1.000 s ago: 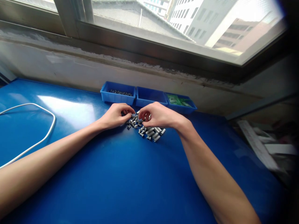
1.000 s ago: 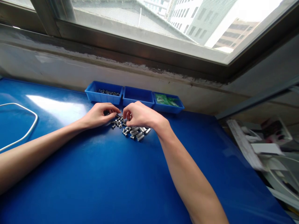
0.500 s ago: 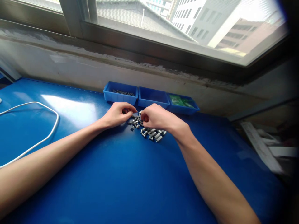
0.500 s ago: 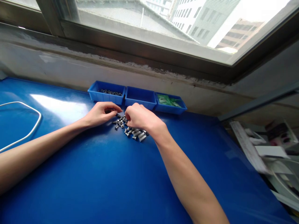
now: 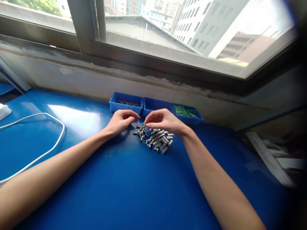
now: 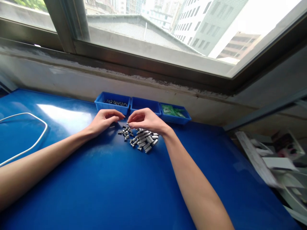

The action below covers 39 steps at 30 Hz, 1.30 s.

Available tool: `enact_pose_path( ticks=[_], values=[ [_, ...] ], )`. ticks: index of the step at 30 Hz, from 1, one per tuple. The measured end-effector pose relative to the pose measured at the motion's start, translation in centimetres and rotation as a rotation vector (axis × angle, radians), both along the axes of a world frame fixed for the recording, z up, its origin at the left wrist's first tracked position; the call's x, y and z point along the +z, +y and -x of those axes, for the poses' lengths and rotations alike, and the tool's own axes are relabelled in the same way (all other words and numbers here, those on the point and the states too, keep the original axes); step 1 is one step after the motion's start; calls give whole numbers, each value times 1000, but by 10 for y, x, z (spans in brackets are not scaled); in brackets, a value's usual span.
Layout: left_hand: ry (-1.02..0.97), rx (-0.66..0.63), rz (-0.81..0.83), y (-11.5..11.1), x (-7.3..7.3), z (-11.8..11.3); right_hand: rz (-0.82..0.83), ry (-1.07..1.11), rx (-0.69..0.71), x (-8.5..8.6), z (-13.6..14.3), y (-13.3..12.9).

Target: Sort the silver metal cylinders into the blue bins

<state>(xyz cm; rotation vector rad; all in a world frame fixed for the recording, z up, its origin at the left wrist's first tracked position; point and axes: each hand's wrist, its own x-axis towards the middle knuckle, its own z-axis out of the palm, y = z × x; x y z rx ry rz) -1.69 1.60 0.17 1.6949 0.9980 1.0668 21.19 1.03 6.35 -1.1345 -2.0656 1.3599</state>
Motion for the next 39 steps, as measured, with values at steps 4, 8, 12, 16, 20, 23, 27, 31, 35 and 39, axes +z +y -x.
enact_pose_path(
  ticks=[4,8,12,16,20,23,27,31,35,39],
  values=[
    [-17,64,-44,1,-2,0,44,158,-124,-4,4,4],
    [-3,160,-75,2,-5,-2,-80,190,-264,-2,22,17],
    [77,123,-140,-1,-5,-4,-258,70,-371,1,36,35],
    [252,8,-308,-7,-4,-6,-391,-109,-419,14,27,27],
    [420,-171,-479,-13,-5,-8,-389,-572,-301,38,-5,0],
    [561,-275,-512,-17,-5,-8,-251,-875,-244,49,-31,-12],
    [656,-325,-497,-19,-4,-8,104,-956,-288,39,-57,-8],
    [666,-332,-501,-18,-2,-9,202,-814,-387,18,-63,5],
    [693,-286,-456,-19,0,-14,190,-703,-399,7,-60,12],
    [738,-278,-461,-22,2,-22,117,-724,-373,4,-53,12]
  ],
)
